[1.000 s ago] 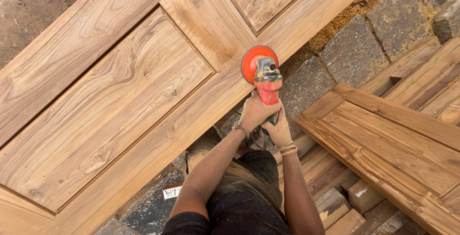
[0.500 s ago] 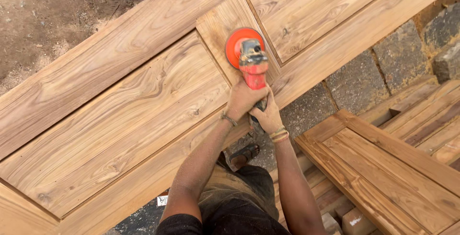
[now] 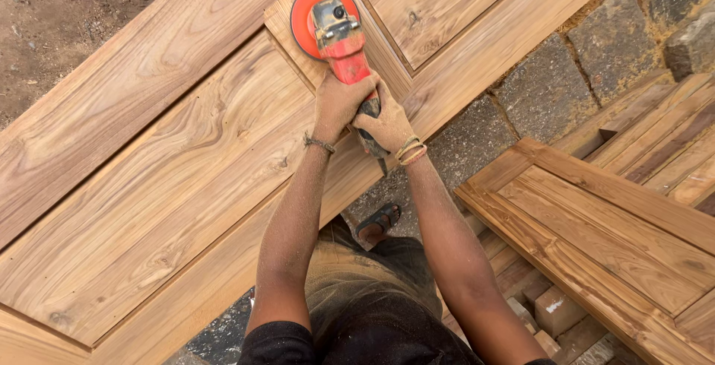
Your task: The person uses a red orbital sander to smooth the surface of a wooden cabinet door. They move the sander across the flat panels and along the raised frame edges, generating sawdust. The person repositions the door and continues sanding different sections.
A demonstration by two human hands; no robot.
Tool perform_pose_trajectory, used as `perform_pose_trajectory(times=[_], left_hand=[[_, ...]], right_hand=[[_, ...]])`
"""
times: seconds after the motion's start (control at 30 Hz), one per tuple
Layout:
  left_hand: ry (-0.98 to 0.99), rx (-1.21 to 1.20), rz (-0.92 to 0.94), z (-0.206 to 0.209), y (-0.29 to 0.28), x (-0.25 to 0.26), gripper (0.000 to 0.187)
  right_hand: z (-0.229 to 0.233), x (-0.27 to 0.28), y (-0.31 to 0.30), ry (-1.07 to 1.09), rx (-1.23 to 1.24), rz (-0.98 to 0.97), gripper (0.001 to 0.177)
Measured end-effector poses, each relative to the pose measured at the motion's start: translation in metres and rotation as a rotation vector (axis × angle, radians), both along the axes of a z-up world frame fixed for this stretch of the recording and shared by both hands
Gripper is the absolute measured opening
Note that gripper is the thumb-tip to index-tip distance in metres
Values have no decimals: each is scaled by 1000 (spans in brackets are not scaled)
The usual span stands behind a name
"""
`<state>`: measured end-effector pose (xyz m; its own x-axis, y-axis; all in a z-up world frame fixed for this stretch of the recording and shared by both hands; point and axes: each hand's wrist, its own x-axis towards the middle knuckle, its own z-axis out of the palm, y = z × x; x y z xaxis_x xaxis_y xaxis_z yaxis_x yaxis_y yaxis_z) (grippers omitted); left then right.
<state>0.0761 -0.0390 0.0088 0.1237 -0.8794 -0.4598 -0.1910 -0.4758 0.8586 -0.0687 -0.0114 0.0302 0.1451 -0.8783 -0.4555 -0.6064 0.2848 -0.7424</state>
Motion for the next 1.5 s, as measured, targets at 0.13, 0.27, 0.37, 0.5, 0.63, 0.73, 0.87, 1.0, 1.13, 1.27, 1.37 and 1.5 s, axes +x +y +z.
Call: perform_pose_trajectory(times=[0.13, 0.27, 0.37, 0.5, 0.63, 0.73, 0.87, 1.0, 1.13, 1.27, 1.37, 1.5], left_hand=[[-13, 60, -50, 0, 44, -29, 68], [-16, 105, -107, -1, 78, -56, 80], [-4, 73, -111, 3, 99, -75, 81], [-37, 21, -154, 3, 122, -96, 76], [45, 106, -150, 11, 152, -114, 78], [-24, 151, -235, 13, 174, -129, 79], [-35, 92, -333, 15, 190, -141, 80], [-24, 149, -469, 13, 172, -131, 78], [-28, 4, -292, 8, 124, -92, 75], [60, 57, -208, -2, 47, -30, 62], [-2, -4, -61, -5, -3, 14, 66], [-18, -4, -31, -4, -47, 39, 64]], right_hand=[[20, -20, 48, -83, 13, -54, 100], [19, -45, 82, 11, 135, -108, 99], [16, -65, 107, -44, 65, -122, 96], [9, -89, 140, -21, 35, -123, 95], [9, -104, 172, -4, 56, -193, 97], [12, -114, 201, -23, 66, -253, 95], [7, -123, 227, -43, 56, -321, 87], [-4, -112, 225, -115, 17, -381, 78], [-2, -71, 161, -166, -39, -302, 77], [21, -7, 62, -164, -22, -182, 88], [33, 37, -1, -112, 233, -215, 91], [25, 50, -41, -153, 7, -49, 82]])
